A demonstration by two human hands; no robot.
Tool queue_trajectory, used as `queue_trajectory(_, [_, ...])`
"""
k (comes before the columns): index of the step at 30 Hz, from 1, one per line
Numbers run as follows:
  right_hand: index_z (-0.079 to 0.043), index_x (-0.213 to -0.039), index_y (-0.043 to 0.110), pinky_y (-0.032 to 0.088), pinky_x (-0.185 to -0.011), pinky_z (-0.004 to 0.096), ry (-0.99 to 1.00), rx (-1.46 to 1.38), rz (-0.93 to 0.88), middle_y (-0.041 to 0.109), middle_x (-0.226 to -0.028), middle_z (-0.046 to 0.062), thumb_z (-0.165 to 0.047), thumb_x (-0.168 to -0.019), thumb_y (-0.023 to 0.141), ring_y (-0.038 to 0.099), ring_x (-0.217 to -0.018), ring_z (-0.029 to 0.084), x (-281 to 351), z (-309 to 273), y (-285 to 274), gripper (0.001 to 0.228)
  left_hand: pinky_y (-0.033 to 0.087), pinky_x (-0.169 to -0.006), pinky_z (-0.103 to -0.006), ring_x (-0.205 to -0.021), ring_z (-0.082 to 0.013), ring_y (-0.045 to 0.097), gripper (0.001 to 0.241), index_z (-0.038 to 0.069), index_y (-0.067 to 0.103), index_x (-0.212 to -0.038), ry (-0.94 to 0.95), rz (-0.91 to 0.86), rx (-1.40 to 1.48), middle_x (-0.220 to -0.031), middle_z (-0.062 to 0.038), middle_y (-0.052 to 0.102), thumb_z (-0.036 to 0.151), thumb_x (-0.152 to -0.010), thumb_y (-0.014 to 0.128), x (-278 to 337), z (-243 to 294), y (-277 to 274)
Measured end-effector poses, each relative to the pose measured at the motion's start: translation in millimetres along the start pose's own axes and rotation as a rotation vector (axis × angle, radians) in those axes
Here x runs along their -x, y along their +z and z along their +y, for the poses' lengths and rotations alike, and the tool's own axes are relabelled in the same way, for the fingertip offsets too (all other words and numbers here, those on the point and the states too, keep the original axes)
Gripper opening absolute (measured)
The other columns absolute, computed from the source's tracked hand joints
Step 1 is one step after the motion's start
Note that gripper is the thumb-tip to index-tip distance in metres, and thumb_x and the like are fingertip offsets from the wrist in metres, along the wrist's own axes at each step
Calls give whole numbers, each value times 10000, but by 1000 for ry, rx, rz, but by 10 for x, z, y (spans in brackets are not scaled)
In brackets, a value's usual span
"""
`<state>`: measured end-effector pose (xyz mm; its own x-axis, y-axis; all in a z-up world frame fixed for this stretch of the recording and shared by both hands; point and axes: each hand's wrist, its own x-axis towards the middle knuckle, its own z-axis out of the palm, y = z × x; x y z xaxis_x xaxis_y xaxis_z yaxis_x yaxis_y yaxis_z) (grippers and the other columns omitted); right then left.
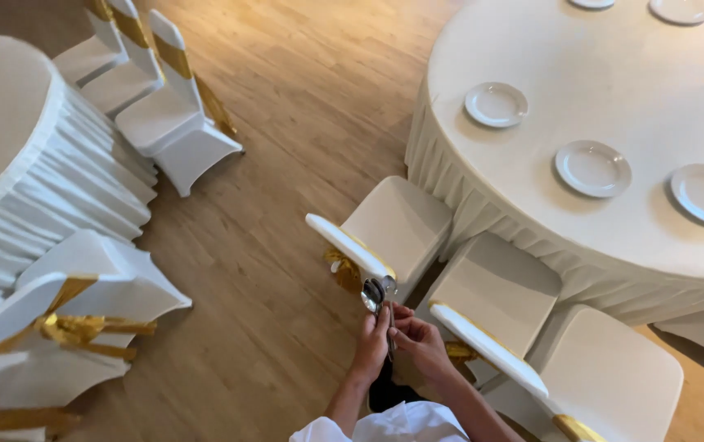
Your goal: The person picks up spoons from a metal tray and walks to a round table. They place one spoon on each plate around the table, completing the table setting.
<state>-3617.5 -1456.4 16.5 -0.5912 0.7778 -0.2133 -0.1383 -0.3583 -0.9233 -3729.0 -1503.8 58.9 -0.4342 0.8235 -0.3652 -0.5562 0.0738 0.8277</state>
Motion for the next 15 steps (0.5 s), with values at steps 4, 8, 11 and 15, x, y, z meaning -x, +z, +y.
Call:
queue_trajectory(4, [-13, -884, 787, 421, -629, 260, 91, 25, 116, 696, -770, 48, -115, -919, 782, 542, -682, 116, -481, -430, 136, 109, 589, -948, -351, -978, -238, 737, 395, -12, 706, -996, -24, -54, -66, -1021, -169, 785, 308, -1041, 478, -577, 292, 101])
queue_trajectory(8, [-27, -934, 737, 479, -601, 274, 166, -42, 194, 641, -723, 46, -110, -943, 757, 548, -627, 129, -895, -482, 134, 85, 593, -942, -363, -953, -238, 741, 342, 6, 682, -1018, -1, -95, -112, -1000, -147, 777, 283, -1044, 483, -1012, 456, 163])
queue_trajectory(11, [-10, -933, 717, 499, -548, 305, 138, -50, 235, 608, -691, 57, -109, -945, 749, 537, -576, 154, -1165, -618, 110, 105, 586, -916, -355, -956, -232, 725, 349, 12, 691, -1029, -35, -161, -123, -1010, -131, 771, 302, -1039, 497, -1294, 651, 265])
queue_trajectory(15, [8, -961, 752, 478, -585, 301, 87, -12, 321, 626, -733, 65, -133, -938, 755, 539, -626, 156, -1492, -793, 108, 143, 604, -942, -363, -982, -252, 739, 319, 29, 668, -1091, -69, -275, -159, -1045, -141, 775, 294, -1047, 495, -1702, 888, 386])
